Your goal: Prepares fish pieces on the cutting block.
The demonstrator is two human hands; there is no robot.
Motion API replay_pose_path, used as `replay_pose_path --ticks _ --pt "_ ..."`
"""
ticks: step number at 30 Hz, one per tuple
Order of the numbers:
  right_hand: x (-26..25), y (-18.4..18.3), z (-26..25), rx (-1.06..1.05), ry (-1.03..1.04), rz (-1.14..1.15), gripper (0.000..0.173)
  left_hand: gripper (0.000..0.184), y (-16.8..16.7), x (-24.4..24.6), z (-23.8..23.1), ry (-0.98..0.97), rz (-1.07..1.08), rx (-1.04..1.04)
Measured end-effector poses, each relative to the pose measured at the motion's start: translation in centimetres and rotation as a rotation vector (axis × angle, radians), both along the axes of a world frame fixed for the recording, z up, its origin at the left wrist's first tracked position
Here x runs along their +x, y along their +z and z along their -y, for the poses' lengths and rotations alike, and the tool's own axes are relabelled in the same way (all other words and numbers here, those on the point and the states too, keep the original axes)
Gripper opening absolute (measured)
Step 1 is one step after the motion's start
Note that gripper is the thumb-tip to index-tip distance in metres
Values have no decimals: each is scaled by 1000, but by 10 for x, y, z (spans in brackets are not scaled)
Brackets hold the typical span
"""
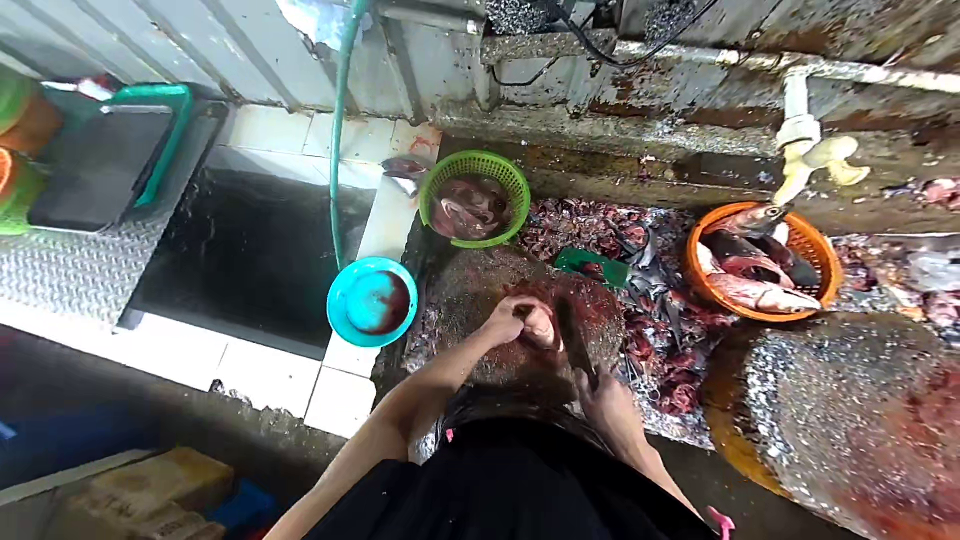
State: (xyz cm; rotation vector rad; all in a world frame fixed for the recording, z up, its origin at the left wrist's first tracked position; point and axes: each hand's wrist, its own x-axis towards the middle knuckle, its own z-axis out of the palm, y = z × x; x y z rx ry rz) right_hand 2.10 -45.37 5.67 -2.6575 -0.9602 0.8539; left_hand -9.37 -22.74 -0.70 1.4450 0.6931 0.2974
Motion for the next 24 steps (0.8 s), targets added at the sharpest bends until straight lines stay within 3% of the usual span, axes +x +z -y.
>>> replay_pose_path --ticks 3,5,7,8,10,13,17,21,24 --pt "-15 10 8 -96 63 -6 51 40 4 -32 27 165 -89 24" --pt "-19 16 12 -121 78 5 51 36 13 -44 42 311 -71 -147" --pt "-25 23 13 -129 93 -4 54 47 20 -51 57 441 -1 -287" --pt "-28 27 13 -144 97 -24 55 45 22 -55 64 428 -1 -260" --pt "-33 31 13 -164 96 -68 57 35 24 -63 71 262 -175 -4" --pt "-32 30 16 -88 99 -112 52 49 18 -57 70 121 -417 294" --pt "-29 41 27 -5 110 -79 48 32 18 -48 60 101 -358 296" --pt "-24 51 25 -153 184 -71 44 27 19 -33 58 132 -318 245" --pt "-24 55 18 -264 234 66 44 28 23 -23 58 106 -327 315"
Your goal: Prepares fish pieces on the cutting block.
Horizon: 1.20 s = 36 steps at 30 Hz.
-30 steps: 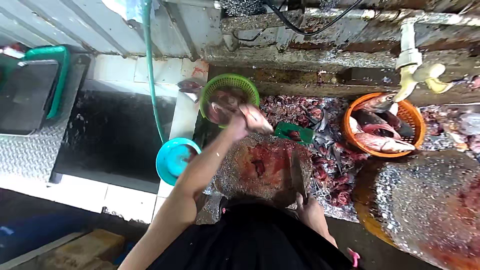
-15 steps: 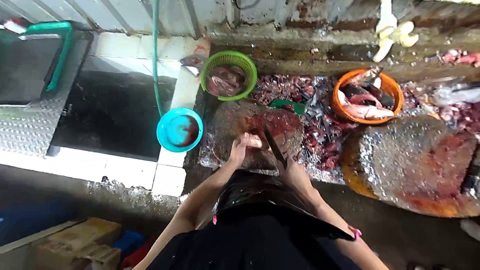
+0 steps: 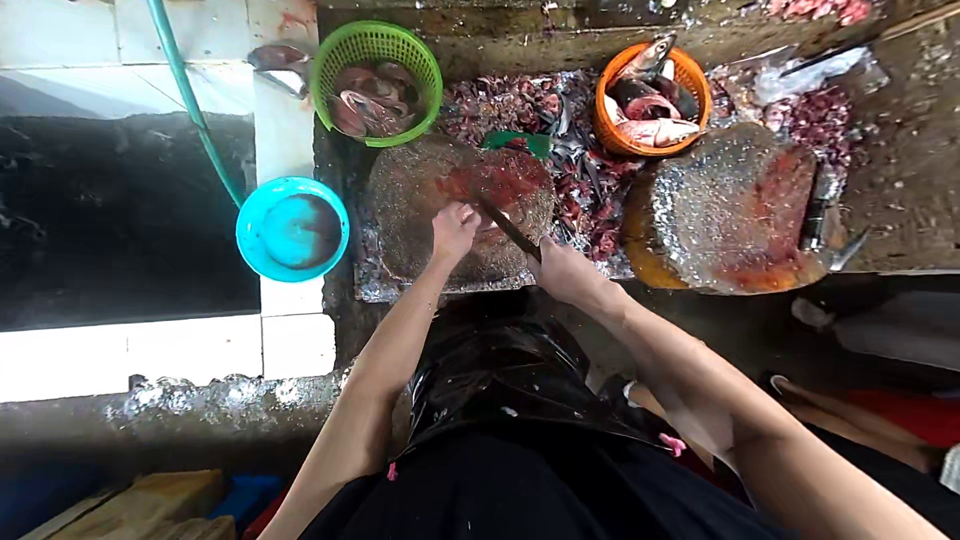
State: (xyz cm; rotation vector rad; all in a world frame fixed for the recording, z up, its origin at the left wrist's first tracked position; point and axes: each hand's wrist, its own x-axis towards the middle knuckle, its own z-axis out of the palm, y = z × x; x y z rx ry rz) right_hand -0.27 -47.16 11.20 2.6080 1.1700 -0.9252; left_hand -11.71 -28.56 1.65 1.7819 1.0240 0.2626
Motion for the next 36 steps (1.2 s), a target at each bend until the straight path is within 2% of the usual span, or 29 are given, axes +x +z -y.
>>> replay_pose_path --ticks 4,7,10,14,17,19,24,26,29,32,34,36 --pt "-11 9 -33 -141 91 180 43 29 4 8 0 -53 -20 64" --pt "-8 -15 -61 -136 88 216 37 33 5 13 3 -78 -9 54" --pt "2 -43 -77 -53 57 179 47 37 -2 9 2 -29 28 15" --pt "24 -35 -66 39 71 13 52 40 -1 0 2 -92 -4 32" --pt "35 -13 -61 92 -17 -128 50 41 -2 -7 -2 -122 -12 49" --pt "32 -14 -59 96 -111 -209 49 39 -12 -13 3 -99 7 16" --pt "14 -81 -89 371 -301 -262 47 26 -24 -1 9 30 165 -115" --pt "14 -94 -93 448 -367 -317 46 26 -22 5 6 107 205 -135" --pt "21 -79 -79 432 -424 -412 45 31 -6 11 8 95 87 -10" --pt "28 -59 -63 363 -451 -458 48 37 -6 13 8 64 29 68" --pt "20 -64 -60 355 -477 -430 49 37 -8 11 6 84 32 41" --pt "8 -85 -70 407 -533 -380 50 35 -9 16 5 109 38 -5"
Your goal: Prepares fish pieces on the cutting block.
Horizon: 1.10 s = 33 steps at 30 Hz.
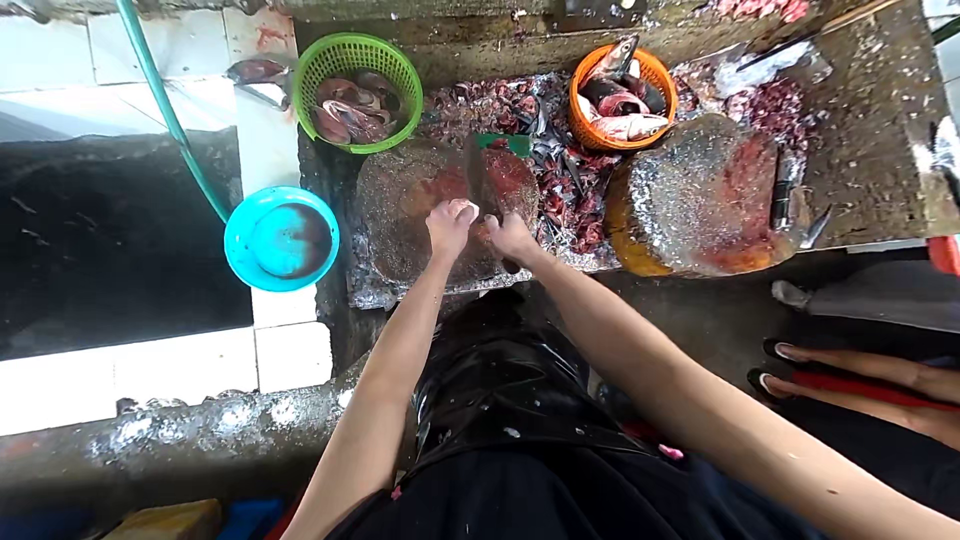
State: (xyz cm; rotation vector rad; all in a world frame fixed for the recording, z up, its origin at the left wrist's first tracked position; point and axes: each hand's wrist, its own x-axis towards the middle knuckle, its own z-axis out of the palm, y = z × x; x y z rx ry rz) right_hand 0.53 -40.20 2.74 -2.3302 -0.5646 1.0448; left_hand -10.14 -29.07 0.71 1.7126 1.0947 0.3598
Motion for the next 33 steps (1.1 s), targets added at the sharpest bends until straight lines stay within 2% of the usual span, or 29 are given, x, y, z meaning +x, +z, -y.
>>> replay_pose_path --ticks 4,8,11,12,14,16,19,23,28,33 --pt "-12 -26 -20 113 -94 -63 49 28 0 8 -4 105 66 -140" --pt "1 -17 -10 166 -100 -230 47 34 3 9 0 181 171 -264" --pt "16 0 -6 171 -74 -267 45 76 5 2 10 60 192 -120" --pt "21 6 -5 159 -54 -252 45 77 5 0 11 19 179 -29" --pt "30 29 3 62 51 -114 48 61 0 -2 8 -47 165 102" --pt "40 65 21 -52 200 115 49 48 -6 -1 -2 -110 178 137" --pt "56 108 58 -284 439 381 43 44 -10 2 -15 -152 197 111" --pt "56 135 84 -542 650 488 34 39 -18 6 -17 -166 265 148" --pt "53 178 72 -657 906 610 33 34 -17 8 -4 -234 267 244" --pt "42 205 26 -772 1068 696 11 31 -12 9 -1 -311 251 267"
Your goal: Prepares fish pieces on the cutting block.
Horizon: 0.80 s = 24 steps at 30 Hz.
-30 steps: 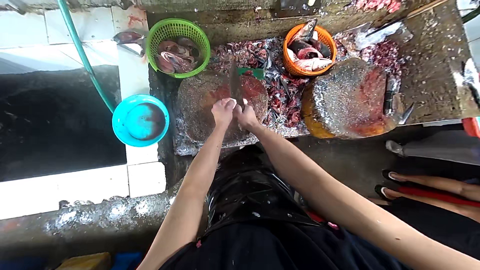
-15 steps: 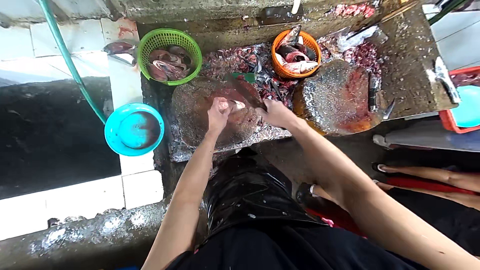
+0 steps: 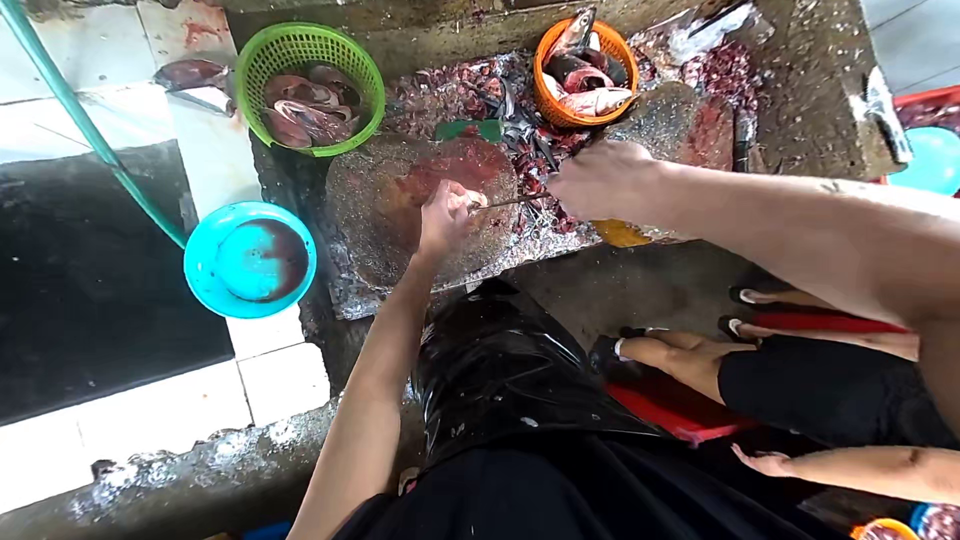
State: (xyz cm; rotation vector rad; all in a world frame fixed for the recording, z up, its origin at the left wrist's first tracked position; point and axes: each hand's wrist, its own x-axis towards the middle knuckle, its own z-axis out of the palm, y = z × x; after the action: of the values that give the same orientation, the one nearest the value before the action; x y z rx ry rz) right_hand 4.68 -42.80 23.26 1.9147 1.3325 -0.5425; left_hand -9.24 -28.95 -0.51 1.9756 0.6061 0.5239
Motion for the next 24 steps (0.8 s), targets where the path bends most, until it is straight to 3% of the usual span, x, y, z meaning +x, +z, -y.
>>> replay_pose_path --ticks 2,6,11,18,24 --pt "-8 -6 -21 -47 23 40 4 30 3 0 -4 -1 -2 -45" --pt "-9 -20 -42 -93 -48 62 12 34 0 9 -22 37 -1 -149" --pt "-1 -46 -2 57 -249 24 22 38 -9 29 -45 19 45 -266" --pt "-54 -90 33 126 -622 94 27 37 -20 41 -55 27 108 -326" --pt "-86 -62 -29 42 -751 1 27 33 -21 42 -48 -5 90 -177"
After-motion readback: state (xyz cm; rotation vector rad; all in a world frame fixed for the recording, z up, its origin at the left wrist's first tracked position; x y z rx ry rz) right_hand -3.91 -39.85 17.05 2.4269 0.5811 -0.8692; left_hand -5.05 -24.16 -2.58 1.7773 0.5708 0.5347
